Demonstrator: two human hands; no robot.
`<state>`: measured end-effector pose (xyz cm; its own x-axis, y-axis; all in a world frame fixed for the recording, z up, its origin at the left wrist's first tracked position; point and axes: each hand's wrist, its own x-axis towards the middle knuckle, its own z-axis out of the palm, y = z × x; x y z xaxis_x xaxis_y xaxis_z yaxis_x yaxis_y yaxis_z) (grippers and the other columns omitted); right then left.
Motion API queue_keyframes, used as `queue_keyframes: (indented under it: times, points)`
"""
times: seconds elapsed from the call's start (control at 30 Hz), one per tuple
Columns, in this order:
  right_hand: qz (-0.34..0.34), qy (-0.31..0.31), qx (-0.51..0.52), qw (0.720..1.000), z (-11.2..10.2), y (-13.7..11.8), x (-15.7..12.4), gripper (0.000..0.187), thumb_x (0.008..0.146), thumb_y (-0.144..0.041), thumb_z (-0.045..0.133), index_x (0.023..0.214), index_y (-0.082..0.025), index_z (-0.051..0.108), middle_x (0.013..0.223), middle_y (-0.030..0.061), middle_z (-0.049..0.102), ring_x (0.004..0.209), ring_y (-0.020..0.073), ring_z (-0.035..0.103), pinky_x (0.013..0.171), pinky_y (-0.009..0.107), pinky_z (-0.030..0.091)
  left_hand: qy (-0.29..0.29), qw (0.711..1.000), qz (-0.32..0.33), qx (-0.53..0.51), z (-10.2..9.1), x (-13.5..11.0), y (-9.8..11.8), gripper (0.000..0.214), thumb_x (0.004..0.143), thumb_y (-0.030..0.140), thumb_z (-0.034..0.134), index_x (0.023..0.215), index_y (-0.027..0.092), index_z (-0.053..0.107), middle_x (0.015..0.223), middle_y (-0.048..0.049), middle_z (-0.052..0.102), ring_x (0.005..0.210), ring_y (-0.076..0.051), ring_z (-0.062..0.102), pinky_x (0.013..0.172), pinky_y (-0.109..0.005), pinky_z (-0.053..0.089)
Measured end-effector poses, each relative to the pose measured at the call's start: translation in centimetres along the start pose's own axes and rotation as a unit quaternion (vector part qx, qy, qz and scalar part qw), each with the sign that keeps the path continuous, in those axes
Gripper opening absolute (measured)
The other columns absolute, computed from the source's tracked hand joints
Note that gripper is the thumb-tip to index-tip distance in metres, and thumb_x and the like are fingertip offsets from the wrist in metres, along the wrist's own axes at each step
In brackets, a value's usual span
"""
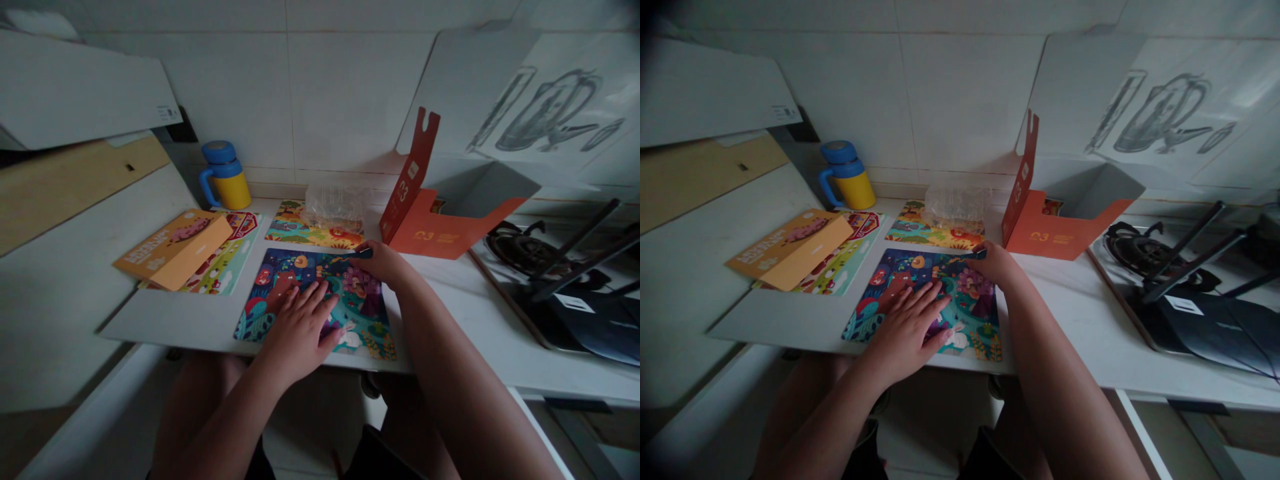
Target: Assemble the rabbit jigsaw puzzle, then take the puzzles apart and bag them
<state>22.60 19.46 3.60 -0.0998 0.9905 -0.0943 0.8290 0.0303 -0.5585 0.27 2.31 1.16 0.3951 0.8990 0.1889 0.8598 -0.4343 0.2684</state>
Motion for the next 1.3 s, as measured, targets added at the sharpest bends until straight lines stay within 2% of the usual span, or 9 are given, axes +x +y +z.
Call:
queue_keyframes:
  times: [0.17, 0.47, 0.63, 0.77, 0.93, 1.03, 1.1, 1.2, 1.3]
  points:
    - [-0.015, -0.001, 0.041, 0.999, 0.4, 0.2, 0.0, 0.041, 0.083, -0.037, 0.083, 0.119, -0.02, 0.073, 0.097, 0.0048, 0.078, 0.08, 0.018, 0.069, 0.063, 0.024, 0.044, -0.016, 1.0, -0.006, 0.008, -0.2, 0.1, 0.1, 0.062, 0.107, 0.06, 0.049, 0.159, 0.027, 0.052, 0.175, -0.0094, 0.038, 0.164, -0.03, 0.033, 0.135, -0.063, 0.024]
    - [-0.049, -0.002, 0.165, 0.985, 1.1, 0.5, 0.2, 0.041, 0.083, -0.038, 0.082, 0.12, -0.022, 0.072, 0.088, 0.0019, 0.076, 0.07, 0.0157, 0.065, 0.056, 0.022, 0.047, 0.0, 1.0, -0.011, 0.005, 0.2, -0.1, -0.1, 0.063, 0.107, 0.061, 0.048, 0.161, 0.028, 0.049, 0.176, -0.009, 0.037, 0.163, -0.031, 0.034, 0.135, -0.062, 0.025]
    - [-0.037, -0.035, 0.279, 0.959, 0.8, -0.2, -0.3, 0.044, 0.084, -0.036, 0.081, 0.124, -0.023, 0.066, 0.09, 0.0025, 0.076, 0.065, 0.0147, 0.064, 0.052, 0.022, 0.052, -0.007, 1.0, -0.016, 0.012, 0.0, -0.1, 0.1, 0.063, 0.108, 0.061, 0.047, 0.16, 0.026, 0.05, 0.175, -0.0095, 0.038, 0.163, -0.032, 0.035, 0.134, -0.063, 0.026]
    - [-0.067, -0.069, 0.324, 0.941, 0.4, -0.8, -0.8, 0.046, 0.085, -0.035, 0.081, 0.126, -0.024, 0.063, 0.1, 0.0041, 0.076, 0.07, 0.0144, 0.066, 0.051, 0.02, 0.052, -0.005, 1.0, -0.016, 0.009, -0.2, 0.0, 0.2, 0.062, 0.107, 0.059, 0.05, 0.159, 0.025, 0.051, 0.175, -0.01, 0.038, 0.163, -0.032, 0.034, 0.134, -0.063, 0.026]
    - [-0.152, -0.108, 0.298, 0.936, 0.0, -0.9, -1.3, 0.059, 0.088, -0.04, 0.08, 0.14, -0.025, 0.056, 0.116, 0.0055, 0.075, 0.075, 0.0147, 0.068, 0.06, 0.025, 0.059, 0.011, 1.0, -0.018, -0.003, -0.2, -0.2, 0.3, 0.057, 0.106, 0.053, 0.055, 0.156, 0.026, 0.053, 0.172, -0.0104, 0.045, 0.16, -0.032, 0.04, 0.134, -0.062, 0.029]
    - [-0.21, -0.117, 0.213, 0.947, 0.0, -1.0, -1.4, 0.062, 0.09, -0.039, 0.08, 0.145, -0.026, 0.058, 0.121, 0.006, 0.076, 0.089, 0.0178, 0.072, 0.074, 0.027, 0.059, 0.027, 0.999, -0.022, -0.011, -0.3, -0.4, 0.4, 0.049, 0.107, 0.047, 0.055, 0.15, 0.024, 0.059, 0.165, -0.011, 0.053, 0.153, -0.031, 0.048, 0.132, -0.057, 0.034]
    - [-0.232, -0.08, 0.136, 0.96, 0.2, -0.9, -1.2, 0.05, 0.092, -0.04, 0.078, 0.138, -0.024, 0.066, 0.115, 0.0055, 0.078, 0.091, 0.0188, 0.072, 0.079, 0.028, 0.057, 0.041, 0.999, -0.022, -0.019, -0.3, -0.5, 0.5, 0.043, 0.107, 0.043, 0.054, 0.144, 0.023, 0.063, 0.156, -0.0116, 0.06, 0.146, -0.03, 0.055, 0.129, -0.054, 0.039]
    - [-0.239, -0.006, 0.056, 0.969, 0.9, -0.7, -0.6, 0.032, 0.097, -0.041, 0.073, 0.123, -0.022, 0.074, 0.105, 0.0049, 0.08, 0.083, 0.0182, 0.071, 0.076, 0.029, 0.053, 0.064, 0.997, -0.02, -0.03, -0.2, -0.5, 0.4, 0.036, 0.106, 0.039, 0.056, 0.136, 0.023, 0.066, 0.146, -0.0112, 0.066, 0.136, -0.031, 0.06, 0.123, -0.053, 0.045]
    - [-0.244, 0.025, 0.002, 0.969, 1.5, -0.4, 0.0, 0.023, 0.099, -0.037, 0.07, 0.113, -0.02, 0.076, 0.103, 0.0068, 0.081, 0.079, 0.0188, 0.071, 0.075, 0.03, 0.052, 0.087, 0.995, -0.017, -0.038, 0.1, -0.5, 0.4, 0.03, 0.104, 0.034, 0.061, 0.13, 0.023, 0.068, 0.139, -0.0105, 0.068, 0.13, -0.031, 0.062, 0.118, -0.055, 0.049]
